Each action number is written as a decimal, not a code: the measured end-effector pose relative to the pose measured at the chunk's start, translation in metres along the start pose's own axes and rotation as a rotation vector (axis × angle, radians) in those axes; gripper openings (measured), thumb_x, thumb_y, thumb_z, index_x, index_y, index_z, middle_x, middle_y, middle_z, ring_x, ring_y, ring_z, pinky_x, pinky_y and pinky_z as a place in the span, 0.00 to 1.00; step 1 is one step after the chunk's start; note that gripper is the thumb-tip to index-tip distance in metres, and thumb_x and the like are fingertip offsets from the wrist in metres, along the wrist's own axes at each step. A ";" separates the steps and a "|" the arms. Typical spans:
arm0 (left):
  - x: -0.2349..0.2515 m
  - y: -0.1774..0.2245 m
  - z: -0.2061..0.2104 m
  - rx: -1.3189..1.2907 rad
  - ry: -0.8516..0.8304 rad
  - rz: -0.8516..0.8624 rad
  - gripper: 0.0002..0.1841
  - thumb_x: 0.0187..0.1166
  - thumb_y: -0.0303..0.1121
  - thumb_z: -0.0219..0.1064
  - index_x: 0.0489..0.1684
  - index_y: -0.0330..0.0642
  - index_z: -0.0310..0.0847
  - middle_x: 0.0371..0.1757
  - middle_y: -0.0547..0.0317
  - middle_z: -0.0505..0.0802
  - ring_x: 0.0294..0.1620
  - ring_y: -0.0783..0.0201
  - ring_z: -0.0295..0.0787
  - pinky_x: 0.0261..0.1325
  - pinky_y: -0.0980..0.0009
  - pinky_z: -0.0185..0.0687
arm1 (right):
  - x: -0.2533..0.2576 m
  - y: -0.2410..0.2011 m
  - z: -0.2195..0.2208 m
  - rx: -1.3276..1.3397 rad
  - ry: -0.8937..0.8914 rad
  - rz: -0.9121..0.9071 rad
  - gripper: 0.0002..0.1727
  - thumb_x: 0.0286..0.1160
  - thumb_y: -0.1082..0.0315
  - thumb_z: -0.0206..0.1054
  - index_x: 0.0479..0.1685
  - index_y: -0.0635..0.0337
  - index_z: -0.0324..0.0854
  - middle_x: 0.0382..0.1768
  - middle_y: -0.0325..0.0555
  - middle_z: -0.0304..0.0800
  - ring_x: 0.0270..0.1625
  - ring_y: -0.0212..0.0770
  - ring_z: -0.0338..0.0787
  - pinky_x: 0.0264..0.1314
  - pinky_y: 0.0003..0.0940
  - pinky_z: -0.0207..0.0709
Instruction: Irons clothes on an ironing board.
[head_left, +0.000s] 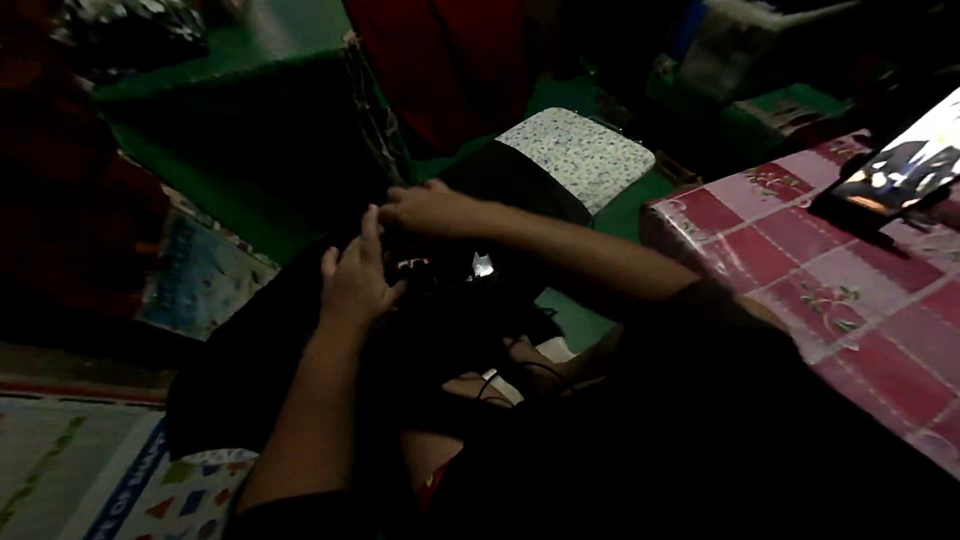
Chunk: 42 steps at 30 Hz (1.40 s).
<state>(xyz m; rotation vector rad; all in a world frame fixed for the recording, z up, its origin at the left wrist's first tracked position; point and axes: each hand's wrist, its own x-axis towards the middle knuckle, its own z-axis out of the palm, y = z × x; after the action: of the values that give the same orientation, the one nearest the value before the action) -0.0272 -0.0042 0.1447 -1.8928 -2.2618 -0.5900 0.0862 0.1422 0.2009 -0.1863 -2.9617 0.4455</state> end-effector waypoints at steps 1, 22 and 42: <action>0.009 -0.001 0.003 0.002 -0.064 -0.033 0.39 0.78 0.30 0.70 0.89 0.29 0.56 0.78 0.22 0.76 0.81 0.25 0.69 0.82 0.25 0.46 | -0.013 0.006 -0.017 -0.016 0.078 -0.009 0.20 0.85 0.60 0.66 0.68 0.64 0.84 0.68 0.61 0.85 0.72 0.59 0.83 0.76 0.65 0.66; 0.058 -0.002 0.034 0.174 0.036 -0.001 0.27 0.77 0.49 0.74 0.50 0.26 0.87 0.46 0.28 0.92 0.53 0.27 0.89 0.60 0.29 0.73 | -0.135 0.240 0.025 0.303 -0.105 0.962 0.20 0.78 0.59 0.75 0.36 0.74 0.87 0.31 0.57 0.91 0.33 0.50 0.89 0.47 0.55 0.83; 0.063 -0.008 0.035 0.158 0.048 -0.013 0.28 0.77 0.50 0.74 0.52 0.26 0.87 0.47 0.27 0.92 0.54 0.27 0.89 0.61 0.28 0.71 | -0.147 0.217 0.003 -0.330 -0.209 0.681 0.16 0.77 0.65 0.73 0.54 0.70 0.87 0.53 0.71 0.90 0.62 0.75 0.87 0.60 0.76 0.73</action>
<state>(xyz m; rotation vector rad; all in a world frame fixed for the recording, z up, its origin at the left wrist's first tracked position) -0.0428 0.0658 0.1326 -1.7716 -2.2210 -0.4388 0.2522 0.3262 0.1151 -1.2714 -3.0785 0.0273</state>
